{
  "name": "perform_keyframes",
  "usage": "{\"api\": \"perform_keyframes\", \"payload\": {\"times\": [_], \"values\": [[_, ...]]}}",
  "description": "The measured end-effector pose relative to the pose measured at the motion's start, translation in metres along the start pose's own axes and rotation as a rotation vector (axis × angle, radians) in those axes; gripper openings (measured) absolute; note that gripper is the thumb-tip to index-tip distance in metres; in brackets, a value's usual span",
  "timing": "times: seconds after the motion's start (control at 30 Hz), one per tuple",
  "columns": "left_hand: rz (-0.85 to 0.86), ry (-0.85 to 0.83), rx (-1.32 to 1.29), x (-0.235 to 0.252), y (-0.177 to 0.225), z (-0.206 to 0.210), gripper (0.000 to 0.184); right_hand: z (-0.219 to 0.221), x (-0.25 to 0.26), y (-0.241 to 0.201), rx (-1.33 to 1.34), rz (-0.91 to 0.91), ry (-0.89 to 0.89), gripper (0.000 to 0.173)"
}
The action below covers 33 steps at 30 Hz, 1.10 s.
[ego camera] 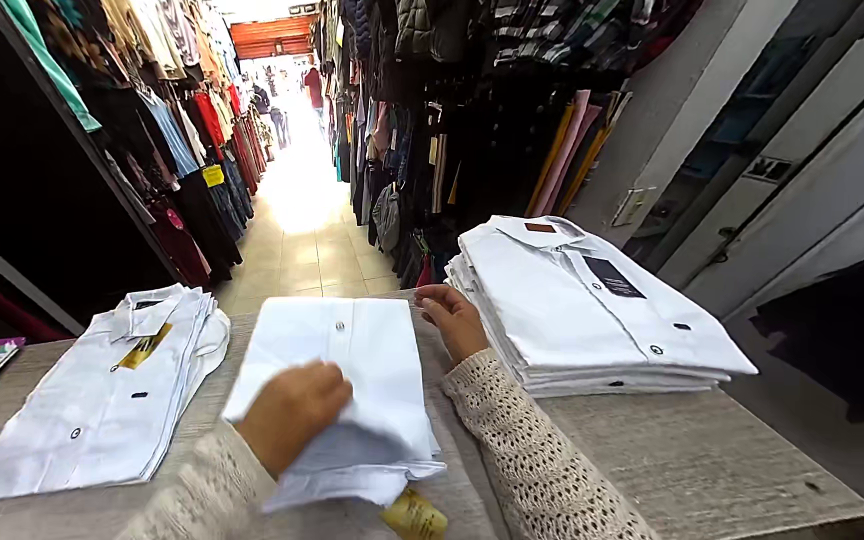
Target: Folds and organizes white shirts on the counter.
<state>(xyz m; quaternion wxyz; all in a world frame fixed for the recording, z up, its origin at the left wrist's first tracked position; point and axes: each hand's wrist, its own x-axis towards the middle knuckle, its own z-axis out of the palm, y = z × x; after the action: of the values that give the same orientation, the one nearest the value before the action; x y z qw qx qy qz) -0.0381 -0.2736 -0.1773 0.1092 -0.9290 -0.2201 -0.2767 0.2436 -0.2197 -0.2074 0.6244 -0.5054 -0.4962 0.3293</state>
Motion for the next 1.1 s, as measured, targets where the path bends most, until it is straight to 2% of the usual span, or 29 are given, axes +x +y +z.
{"api": "perform_keyframes", "payload": {"times": [0.07, 0.17, 0.2, 0.27, 0.33, 0.4, 0.5, 0.57, 0.63, 0.67, 0.77, 0.83, 0.9, 1.0, 1.07, 1.1], "values": [[-0.056, -0.021, -0.101, -0.024, 0.023, 0.013, 0.011, 0.0, -0.018, -0.016, -0.163, -0.194, -0.118, 0.023], [-0.157, 0.044, -0.115, -0.037, 0.038, 0.02, 0.007, 0.014, -0.066, -0.034, -0.44, -0.484, -0.429, 0.03], [-0.184, 0.068, -0.109, -0.037, 0.04, 0.021, 0.006, 0.024, -0.084, -0.04, -0.498, -0.494, -0.565, 0.038], [-0.223, 0.119, -0.099, -0.035, 0.043, 0.02, 0.005, 0.042, -0.11, -0.059, -0.61, -0.372, -0.854, 0.055], [-0.237, 0.175, -0.072, -0.035, 0.046, 0.019, 0.004, 0.056, -0.117, -0.069, -0.731, -0.237, -0.991, 0.052], [-0.25, 0.249, -0.038, -0.042, 0.05, 0.016, 0.009, 0.059, -0.118, -0.068, -0.793, -0.228, -0.975, 0.039], [-0.232, 0.312, -0.036, -0.066, 0.067, 0.003, 0.02, 0.047, -0.111, -0.064, -0.769, -0.386, -0.883, 0.032], [-0.209, 0.175, -0.18, -0.084, 0.088, -0.005, 0.034, 0.036, -0.096, -0.066, -0.736, -0.579, -0.783, 0.028], [-0.265, -0.079, -0.348, -0.099, 0.113, -0.006, 0.048, 0.029, -0.076, -0.086, -0.737, -0.701, -0.725, 0.026], [-0.271, -0.143, -0.355, -0.105, 0.122, -0.001, 0.05, 0.027, -0.067, -0.098, -0.753, -0.749, -0.709, 0.026], [-0.232, -0.092, -0.235, -0.116, 0.134, 0.008, 0.044, 0.028, -0.066, -0.131, -0.841, -0.867, -0.668, 0.027], [-0.237, -0.061, -0.246, -0.119, 0.135, 0.007, 0.04, 0.029, -0.092, -0.128, -0.965, -0.905, -0.637, 0.031], [-0.251, -0.046, -0.259, -0.123, 0.134, 0.006, 0.037, 0.03, -0.133, -0.092, -1.047, -0.9, -0.594, 0.027], [-0.284, 0.074, -0.282, -0.134, 0.13, 0.002, 0.026, 0.024, -0.184, -0.039, -0.957, -0.794, -0.654, 0.031], [-0.406, 0.208, -0.225, -0.145, 0.127, -0.009, 0.017, 0.013, -0.193, -0.024, -0.876, -0.757, -0.646, 0.041], [-0.533, 0.26, -0.187, -0.149, 0.126, -0.018, 0.015, 0.007, -0.197, -0.022, -0.836, -0.718, -0.63, 0.043]]}}
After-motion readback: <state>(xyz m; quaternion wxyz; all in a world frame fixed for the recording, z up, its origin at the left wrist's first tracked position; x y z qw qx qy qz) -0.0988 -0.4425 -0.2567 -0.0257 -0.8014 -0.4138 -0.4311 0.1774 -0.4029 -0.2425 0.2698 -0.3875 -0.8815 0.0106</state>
